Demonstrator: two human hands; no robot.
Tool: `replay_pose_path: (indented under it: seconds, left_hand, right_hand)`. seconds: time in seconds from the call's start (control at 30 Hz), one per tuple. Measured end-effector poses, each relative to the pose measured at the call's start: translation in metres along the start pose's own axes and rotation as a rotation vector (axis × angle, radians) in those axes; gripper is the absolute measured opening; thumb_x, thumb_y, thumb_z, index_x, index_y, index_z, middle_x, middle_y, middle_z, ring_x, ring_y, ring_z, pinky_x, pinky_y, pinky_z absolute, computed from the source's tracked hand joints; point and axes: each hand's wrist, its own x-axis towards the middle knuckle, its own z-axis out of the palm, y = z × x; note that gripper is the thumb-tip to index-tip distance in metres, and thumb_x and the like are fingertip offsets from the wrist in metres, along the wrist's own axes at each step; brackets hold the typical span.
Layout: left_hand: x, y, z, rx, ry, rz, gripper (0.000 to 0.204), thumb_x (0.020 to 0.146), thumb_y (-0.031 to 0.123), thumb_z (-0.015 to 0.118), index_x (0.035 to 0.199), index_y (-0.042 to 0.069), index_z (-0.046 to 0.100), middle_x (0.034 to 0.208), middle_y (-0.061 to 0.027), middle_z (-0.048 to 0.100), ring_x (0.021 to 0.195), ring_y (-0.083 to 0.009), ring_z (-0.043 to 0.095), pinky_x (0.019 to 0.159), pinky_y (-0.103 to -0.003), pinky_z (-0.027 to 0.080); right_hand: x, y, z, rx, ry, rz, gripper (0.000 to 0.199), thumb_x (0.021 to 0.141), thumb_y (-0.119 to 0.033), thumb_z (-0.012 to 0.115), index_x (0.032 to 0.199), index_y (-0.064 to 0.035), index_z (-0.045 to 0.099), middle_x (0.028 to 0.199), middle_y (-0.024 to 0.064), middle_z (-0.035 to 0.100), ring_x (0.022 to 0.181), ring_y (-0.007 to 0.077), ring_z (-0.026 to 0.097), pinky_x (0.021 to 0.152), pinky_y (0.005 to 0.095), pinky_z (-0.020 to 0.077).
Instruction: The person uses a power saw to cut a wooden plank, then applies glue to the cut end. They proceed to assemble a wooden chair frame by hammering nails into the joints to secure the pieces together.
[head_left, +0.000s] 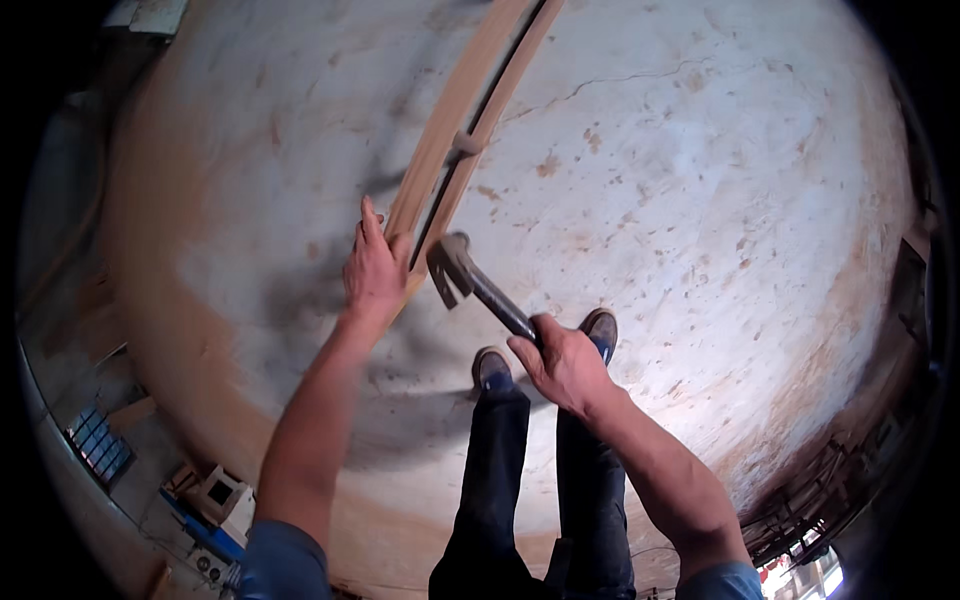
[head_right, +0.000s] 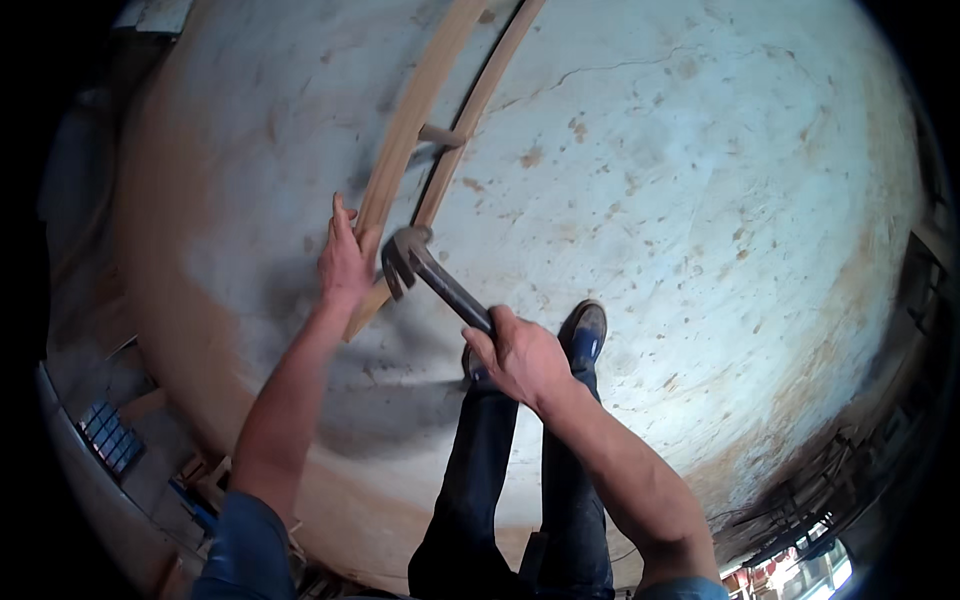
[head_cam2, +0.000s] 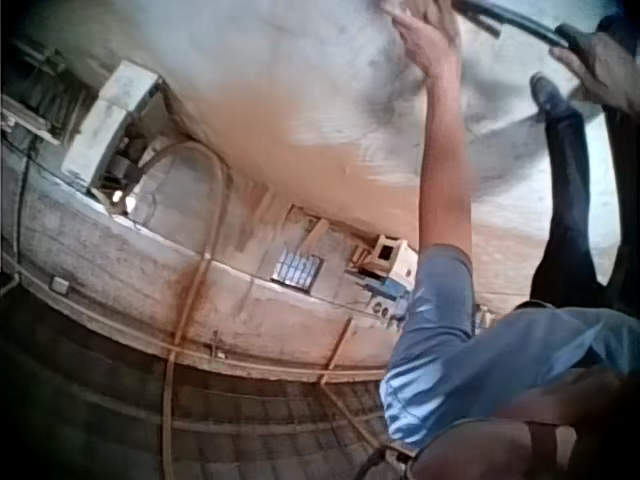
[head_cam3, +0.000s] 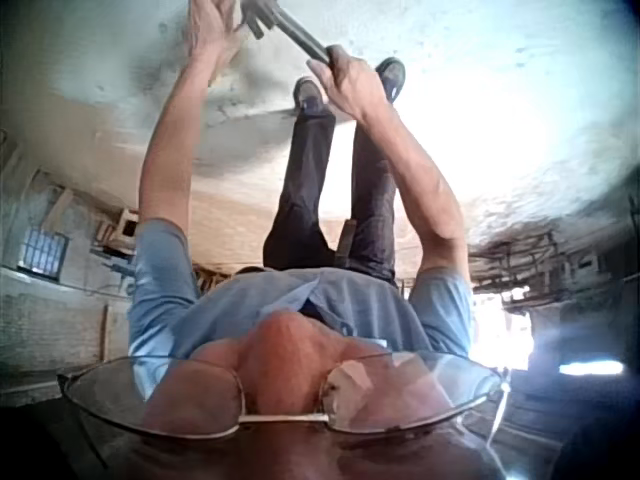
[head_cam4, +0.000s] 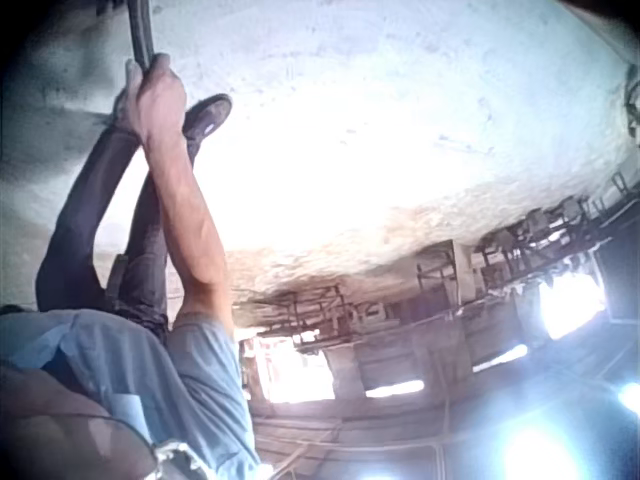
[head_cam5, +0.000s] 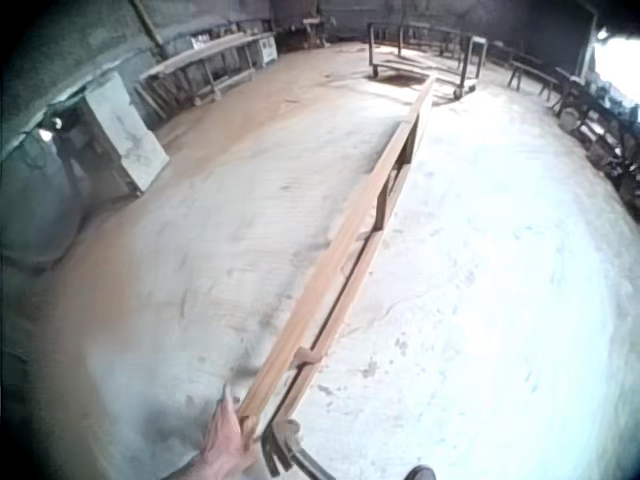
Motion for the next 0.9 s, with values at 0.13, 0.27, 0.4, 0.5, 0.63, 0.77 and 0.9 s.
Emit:
replay_pose_path:
  seconds: [0.13,0.27,0.4,0.5,0.63,0.77,0.9]
  left_hand:
    - [0.02,0.037,0.013,0.217,0.027,-0.154,0.053,0.09,0.033,0.061,0.132,0.007,0.043,0.116,-0.0215,0.062,0.107,-0.0385,0.061,0.09,-0.049,0.049]
    - [0.036,0.035,0.008,0.242,-0.009,-0.274,0.051,0.087,0.046,0.063,0.116,0.005,0.052,0.107,-0.0217,0.067,0.102,-0.0417,0.063,0.087,-0.05,0.05]
    - [0.043,0.001,0.004,0.309,0.051,-0.047,0.051,0.085,0.043,0.065,0.117,0.005,0.053,0.105,-0.022,0.068,0.102,-0.0429,0.063,0.086,-0.049,0.05]
    - [0.046,0.021,0.007,0.246,-0.021,-0.223,0.055,0.086,0.047,0.066,0.116,0.003,0.053,0.104,-0.022,0.068,0.1,-0.0436,0.063,0.084,-0.051,0.05]
    - [0.044,0.022,0.006,0.306,-0.051,-0.247,0.054,0.086,0.048,0.065,0.111,0.002,0.051,0.102,-0.0231,0.067,0.097,-0.0419,0.065,0.082,-0.05,0.051]
    - [0.041,-0.001,0.009,0.289,-0.12,-0.203,0.053,0.085,0.049,0.066,0.105,0.002,0.052,0.104,-0.0234,0.066,0.1,-0.0405,0.064,0.083,-0.05,0.052]
    - [0.046,0.024,0.005,0.316,-0.061,-0.271,0.05,0.086,0.049,0.065,0.103,0.003,0.056,0.102,-0.0227,0.067,0.096,-0.0417,0.066,0.082,-0.05,0.053]
  right_hand:
    - [0.05,-0.017,-0.034,0.078,0.194,-0.148,0.04,0.096,-0.04,0.056,0.101,-0.0004,0.054,0.077,0.0242,0.065,0.076,0.0446,0.064,0.067,0.0503,0.0514]
    - [0.083,-0.047,-0.061,0.06,0.178,-0.113,0.04,0.095,-0.041,0.058,0.101,-0.0022,0.053,0.078,0.0225,0.065,0.076,0.0441,0.064,0.068,0.0508,0.0514]
    - [0.08,-0.071,-0.076,0.139,0.214,-0.335,0.047,0.093,-0.047,0.058,0.101,-0.0018,0.051,0.076,0.0224,0.065,0.075,0.0437,0.064,0.068,0.0511,0.0517]
    - [0.111,-0.058,-0.076,0.033,0.129,-0.237,0.048,0.094,-0.049,0.056,0.099,-0.0012,0.053,0.081,0.0235,0.066,0.079,0.0436,0.065,0.069,0.0506,0.052]
    - [0.138,-0.07,-0.082,-0.098,0.085,-0.059,0.048,0.097,-0.049,0.052,0.093,-0.001,0.054,0.077,0.0259,0.065,0.077,0.0459,0.064,0.068,0.0527,0.051]
    - [0.11,-0.102,-0.095,-0.035,0.021,-0.188,0.049,0.095,-0.051,0.053,0.096,-0.0022,0.055,0.076,0.0234,0.066,0.077,0.0448,0.065,0.069,0.0522,0.0516]
    - [0.126,-0.07,-0.095,-0.036,0.025,-0.182,0.05,0.095,-0.053,0.054,0.096,-0.0027,0.055,0.075,0.0231,0.066,0.078,0.0452,0.064,0.069,0.0526,0.0511]
